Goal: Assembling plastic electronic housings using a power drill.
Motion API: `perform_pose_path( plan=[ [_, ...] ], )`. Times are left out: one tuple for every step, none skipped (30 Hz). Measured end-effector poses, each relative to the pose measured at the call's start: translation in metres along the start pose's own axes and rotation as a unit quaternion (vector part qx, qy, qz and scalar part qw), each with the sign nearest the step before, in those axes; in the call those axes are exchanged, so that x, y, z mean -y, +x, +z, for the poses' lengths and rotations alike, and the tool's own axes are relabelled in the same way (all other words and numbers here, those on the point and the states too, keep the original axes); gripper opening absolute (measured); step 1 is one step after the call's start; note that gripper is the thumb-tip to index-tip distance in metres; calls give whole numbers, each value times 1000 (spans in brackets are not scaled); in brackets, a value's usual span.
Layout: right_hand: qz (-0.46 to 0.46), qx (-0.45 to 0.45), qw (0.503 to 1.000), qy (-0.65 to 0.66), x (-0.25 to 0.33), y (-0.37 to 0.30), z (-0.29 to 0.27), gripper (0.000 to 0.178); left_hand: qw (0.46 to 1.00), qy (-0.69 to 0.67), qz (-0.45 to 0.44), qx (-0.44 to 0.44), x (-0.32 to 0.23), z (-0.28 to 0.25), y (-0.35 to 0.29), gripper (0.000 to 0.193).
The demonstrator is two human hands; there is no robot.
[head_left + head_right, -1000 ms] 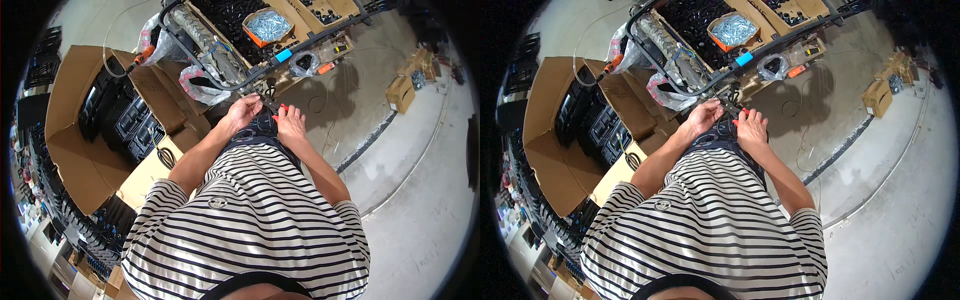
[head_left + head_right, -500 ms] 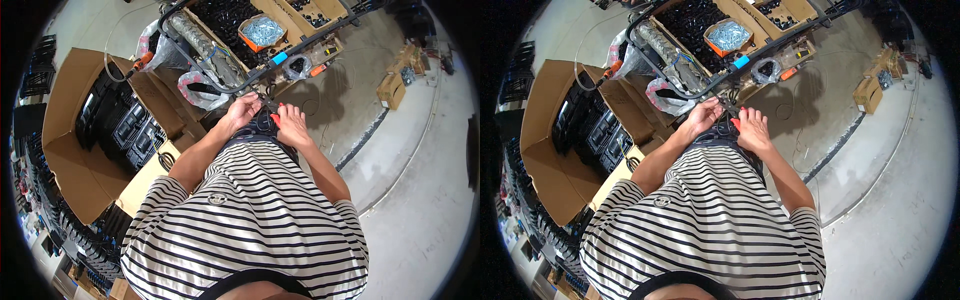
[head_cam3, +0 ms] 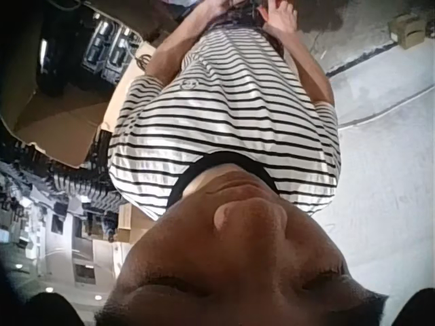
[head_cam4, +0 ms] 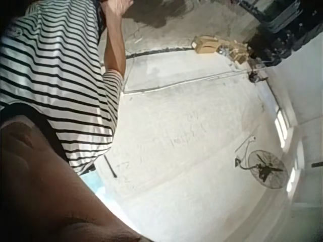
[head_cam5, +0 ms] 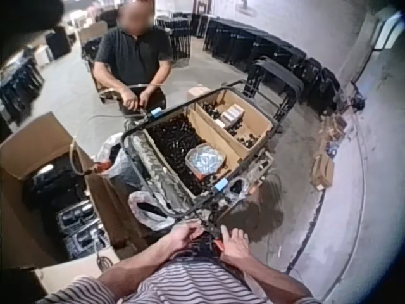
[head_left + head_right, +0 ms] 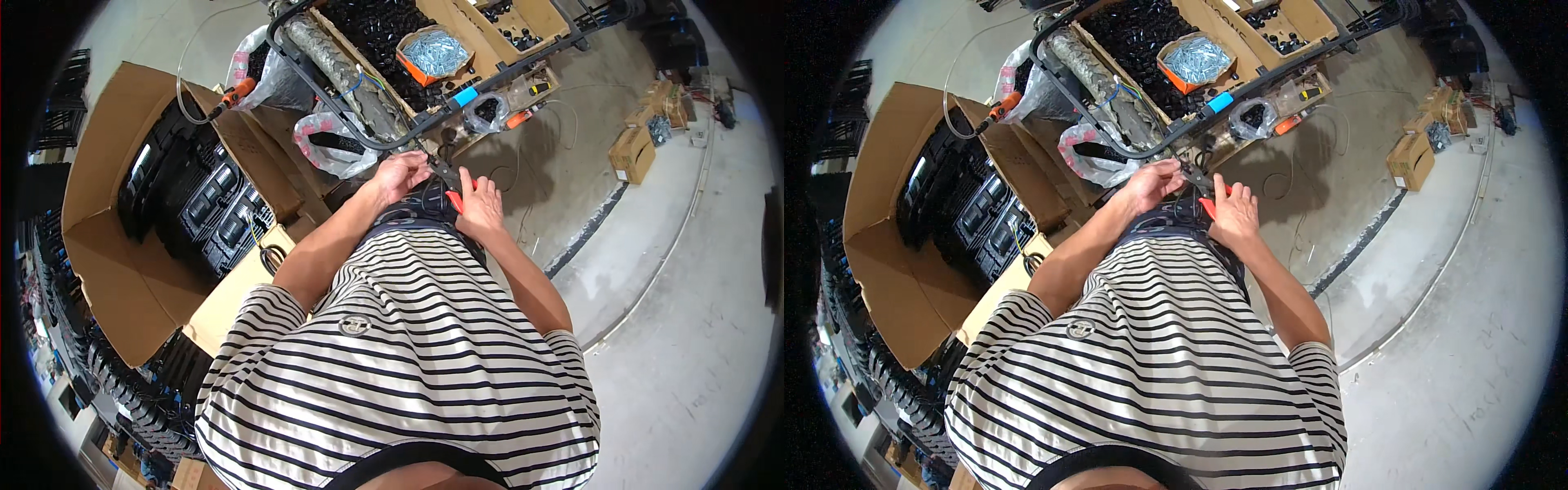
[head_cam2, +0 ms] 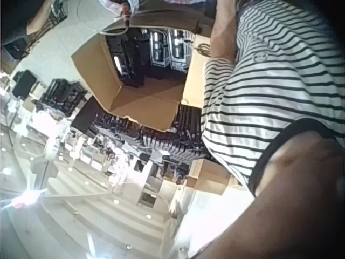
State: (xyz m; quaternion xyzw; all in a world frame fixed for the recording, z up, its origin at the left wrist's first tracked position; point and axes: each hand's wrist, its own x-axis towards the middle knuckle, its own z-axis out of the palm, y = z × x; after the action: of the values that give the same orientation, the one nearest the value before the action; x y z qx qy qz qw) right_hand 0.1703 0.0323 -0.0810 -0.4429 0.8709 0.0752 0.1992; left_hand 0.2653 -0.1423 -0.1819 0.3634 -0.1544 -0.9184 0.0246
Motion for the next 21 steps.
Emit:
perform_pose_path(
  plan=[
    [0, -7, 1000, 26, -2, 0, 6, 88, 999, 50, -11, -4, -6, 0, -3, 15],
    [0, -14, 998, 53, -2, -1, 9, 90, 999, 49, -10, -4, -11, 0, -9, 15],
    [1, -22, 997, 80, -3, 0, 13, 91, 970, 225, 79, -40, -16, -1, -16, 15],
    [0, -23, 996, 81, -1, 1, 13, 91, 902, 392, 164, -74, -21, -1, -23, 15],
    [3, -25, 996, 88, 1, 4, 12, 91, 796, 544, 243, -105, -28, -1, -29, 15],
    [7, -28, 995, 96, 3, 7, 12, 90, 795, 545, 245, -106, -35, 0, -33, 15],
    [13, -29, 994, 105, 6, 8, 12, 89, 706, 617, 324, -125, -40, 0, -38, 17],
    [14, -30, 994, 107, 9, 11, 12, 89, 604, 676, 397, -142, -45, 1, -43, 18],
    [9, -43, 993, 107, 12, 20, 10, 87, 489, 722, 464, -157, -48, 2, -44, 20],
    [4, -55, 993, 107, 14, 28, 8, 84, 487, 723, 465, -156, -49, 0, -41, 20],
    [-1, -67, 992, 107, 14, 31, 7, 82, 471, 750, 444, -134, -50, -3, -34, 21],
    [-2, -70, 992, 108, 15, 34, 7, 82, 453, 777, 424, -113, -53, -5, -29, 22],
    [-3, -74, 992, 104, 16, 36, 7, 81, 434, 801, 402, -91, -55, -8, -24, 23],
    [-4, -76, 992, 100, 16, 38, 8, 80, 431, 802, 403, -91, -55, -11, -21, 23],
    [-4, -79, 992, 95, 16, 40, 8, 80, 426, 797, 419, -89, -54, -13, -18, 25],
    [-4, -80, 992, 96, 17, 43, 8, 80, 422, 791, 434, -86, -54, -16, -14, 26],
    [-4, -74, 993, 92, 18, 44, 8, 81, 419, 785, 448, -82, -52, -15, -14, 27],
    [-4, -68, 994, 87, 19, 44, 6, 82, 420, 786, 447, -80, -51, -15, -14, 27],
    [-4, -61, 995, 82, 20, 44, 6, 83, 435, 776, 448, -85, -50, -14, -14, 25],
    [-2, -58, 995, 82, 21, 42, 6, 83, 451, 767, 448, -90, -50, -14, -14, 24],
    [1, -64, 994, 87, 21, 41, 6, 81, 466, 757, 447, -95, -48, -14, -13, 22]
  ],
)
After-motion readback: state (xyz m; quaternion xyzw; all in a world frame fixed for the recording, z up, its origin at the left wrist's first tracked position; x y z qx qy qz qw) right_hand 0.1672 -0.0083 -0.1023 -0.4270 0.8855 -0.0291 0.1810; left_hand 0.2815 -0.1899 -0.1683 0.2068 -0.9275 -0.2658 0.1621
